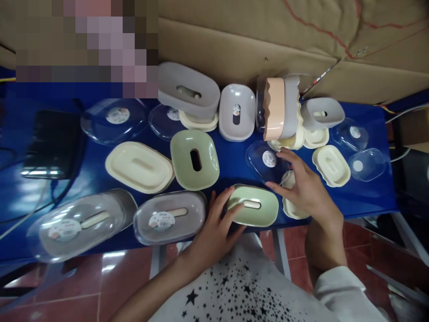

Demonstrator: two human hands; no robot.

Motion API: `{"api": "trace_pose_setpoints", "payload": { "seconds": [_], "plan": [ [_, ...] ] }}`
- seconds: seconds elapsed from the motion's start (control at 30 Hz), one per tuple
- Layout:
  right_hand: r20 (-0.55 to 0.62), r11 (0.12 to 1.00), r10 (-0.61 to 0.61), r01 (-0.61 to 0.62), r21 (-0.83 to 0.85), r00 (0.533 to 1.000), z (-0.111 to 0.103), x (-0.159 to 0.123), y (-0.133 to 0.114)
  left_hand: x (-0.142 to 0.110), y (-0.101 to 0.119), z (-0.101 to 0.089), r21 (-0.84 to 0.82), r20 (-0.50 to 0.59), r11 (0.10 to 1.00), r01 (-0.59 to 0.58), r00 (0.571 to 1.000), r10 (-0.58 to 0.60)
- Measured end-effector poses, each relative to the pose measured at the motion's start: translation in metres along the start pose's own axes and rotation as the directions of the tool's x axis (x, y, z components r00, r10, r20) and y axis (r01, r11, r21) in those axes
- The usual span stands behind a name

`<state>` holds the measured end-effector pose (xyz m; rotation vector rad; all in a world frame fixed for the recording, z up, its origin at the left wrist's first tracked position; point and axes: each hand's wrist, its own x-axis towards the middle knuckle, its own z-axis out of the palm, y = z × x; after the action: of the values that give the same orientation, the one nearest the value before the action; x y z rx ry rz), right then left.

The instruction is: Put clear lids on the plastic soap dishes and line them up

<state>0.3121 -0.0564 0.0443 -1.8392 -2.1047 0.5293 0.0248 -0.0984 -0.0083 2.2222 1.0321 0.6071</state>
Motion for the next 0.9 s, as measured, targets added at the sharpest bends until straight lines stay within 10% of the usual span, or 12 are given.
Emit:
{"api": "trace_pose_setpoints", "payload": {
  "seconds": [0.4,0.9],
  "plan": [
    [-0.099,0.998,-0.02,0.014,-0.066,0.995,0.015,-0.015,-0.017,0.014,-0.01,0.004,0.034,0.014,0.995,-0.09,0.996,0.089],
    [0.086,0.931,-0.349,0.355,-0.08,0.933,0.03,-0.049,-0.038,0.011,-0.018,0.013,-0.067,-0.093,0.997,-0.043,0.995,0.036]
  ]
}}
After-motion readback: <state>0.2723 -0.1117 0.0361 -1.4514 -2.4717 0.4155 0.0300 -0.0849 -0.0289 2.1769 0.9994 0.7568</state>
